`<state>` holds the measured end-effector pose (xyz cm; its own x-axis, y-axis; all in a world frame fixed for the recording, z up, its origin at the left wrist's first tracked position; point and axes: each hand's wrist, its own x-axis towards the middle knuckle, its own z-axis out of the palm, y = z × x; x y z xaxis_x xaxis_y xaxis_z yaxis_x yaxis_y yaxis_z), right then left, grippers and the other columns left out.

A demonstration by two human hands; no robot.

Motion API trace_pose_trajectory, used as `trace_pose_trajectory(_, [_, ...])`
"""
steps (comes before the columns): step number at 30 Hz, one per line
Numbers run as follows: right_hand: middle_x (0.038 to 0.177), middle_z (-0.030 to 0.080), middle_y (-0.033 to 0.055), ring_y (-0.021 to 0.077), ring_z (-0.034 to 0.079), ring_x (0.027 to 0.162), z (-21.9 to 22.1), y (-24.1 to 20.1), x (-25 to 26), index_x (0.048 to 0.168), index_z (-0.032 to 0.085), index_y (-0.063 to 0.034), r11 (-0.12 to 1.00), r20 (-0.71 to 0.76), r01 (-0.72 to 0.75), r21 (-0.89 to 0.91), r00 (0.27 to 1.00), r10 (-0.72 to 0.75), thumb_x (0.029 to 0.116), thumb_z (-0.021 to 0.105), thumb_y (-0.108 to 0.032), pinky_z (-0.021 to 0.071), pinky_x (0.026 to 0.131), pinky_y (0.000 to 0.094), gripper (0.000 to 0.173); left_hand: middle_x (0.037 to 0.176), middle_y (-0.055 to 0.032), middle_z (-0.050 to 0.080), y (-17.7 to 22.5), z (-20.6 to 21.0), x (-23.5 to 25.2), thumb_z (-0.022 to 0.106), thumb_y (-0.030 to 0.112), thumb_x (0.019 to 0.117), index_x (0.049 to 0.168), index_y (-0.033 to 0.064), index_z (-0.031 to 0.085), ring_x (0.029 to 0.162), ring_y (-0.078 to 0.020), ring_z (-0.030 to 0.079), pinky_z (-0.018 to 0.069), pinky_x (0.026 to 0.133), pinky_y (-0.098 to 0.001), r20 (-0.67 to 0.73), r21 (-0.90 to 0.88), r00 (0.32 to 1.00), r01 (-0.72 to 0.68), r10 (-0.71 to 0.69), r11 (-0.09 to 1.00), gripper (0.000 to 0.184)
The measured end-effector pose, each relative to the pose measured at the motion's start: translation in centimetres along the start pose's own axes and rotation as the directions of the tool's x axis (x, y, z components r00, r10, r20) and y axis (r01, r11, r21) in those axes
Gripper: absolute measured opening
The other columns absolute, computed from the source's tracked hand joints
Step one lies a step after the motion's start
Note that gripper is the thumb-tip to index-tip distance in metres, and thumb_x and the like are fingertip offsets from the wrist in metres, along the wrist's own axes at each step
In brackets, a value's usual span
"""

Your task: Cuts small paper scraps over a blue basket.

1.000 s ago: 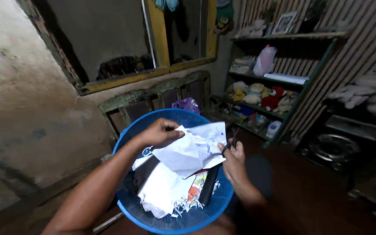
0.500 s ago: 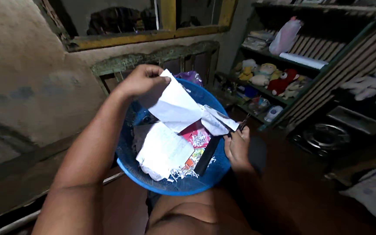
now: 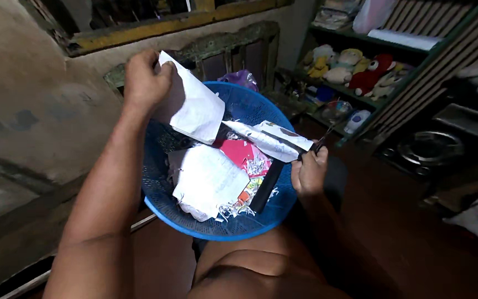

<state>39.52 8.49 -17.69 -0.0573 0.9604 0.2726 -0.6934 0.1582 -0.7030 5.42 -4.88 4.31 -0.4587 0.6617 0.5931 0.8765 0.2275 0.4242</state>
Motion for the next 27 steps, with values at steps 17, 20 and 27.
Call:
trace_pose_trajectory(17, [0.121, 0.062, 0.0134, 0.0220, 0.068, 0.104, 0.1, -0.3, -0.4, 0.136, 0.034, -0.0023, 0.975, 0.138, 0.059, -0.214, 0.990, -0.029, 0.0950, 0.058, 0.005, 0.0612, 0.089, 0.0450, 0.048, 0.113, -0.0191, 0.069, 1.1, 3.1, -0.7, 0.063, 0.035, 0.0965, 0.123, 0.0072, 0.067, 0.103, -0.0385, 0.068, 0.0532, 0.088, -0.0669, 0.253, 0.172, 0.967, -0.075, 0.029, 0.982, 0.039])
trace_pose_trajectory(20, [0.115, 0.063, 0.0109, 0.0190, 0.068, 0.101, 0.4, -0.5, -0.6, 0.134, 0.035, -0.0016, 0.974, 0.138, 0.057, -0.218, 0.990, -0.027, 0.0961, 0.058, 0.005, 0.0615, 0.088, 0.0419, 0.045, 0.134, -0.0219, 0.060, 2.8, 4.3, -1.9, 0.074, 0.030, 0.0895, 0.134, 0.0096, 0.062, 0.111, -0.0455, 0.065, 0.0527, 0.086, -0.0710, 0.313, 0.326, 0.948, -0.154, 0.047, 0.933, 0.050])
trace_pose_trajectory(27, [0.120, 0.061, 0.0130, 0.0209, 0.068, 0.103, 0.1, -0.1, -0.1, 0.137, 0.034, -0.0002, 0.973, 0.130, 0.023, -0.231, 0.992, 0.008, 0.0906, 0.054, 0.013, 0.0616, 0.086, 0.0430, 0.052, 0.111, -0.0117, 0.070, 3.5, 6.6, -3.3, 0.070, 0.038, 0.0958, 0.120, 0.0085, 0.070, 0.099, -0.0258, 0.069, 0.0578, 0.091, -0.0508, 0.542, -0.098, 0.748, -0.396, 0.382, 0.913, 0.038])
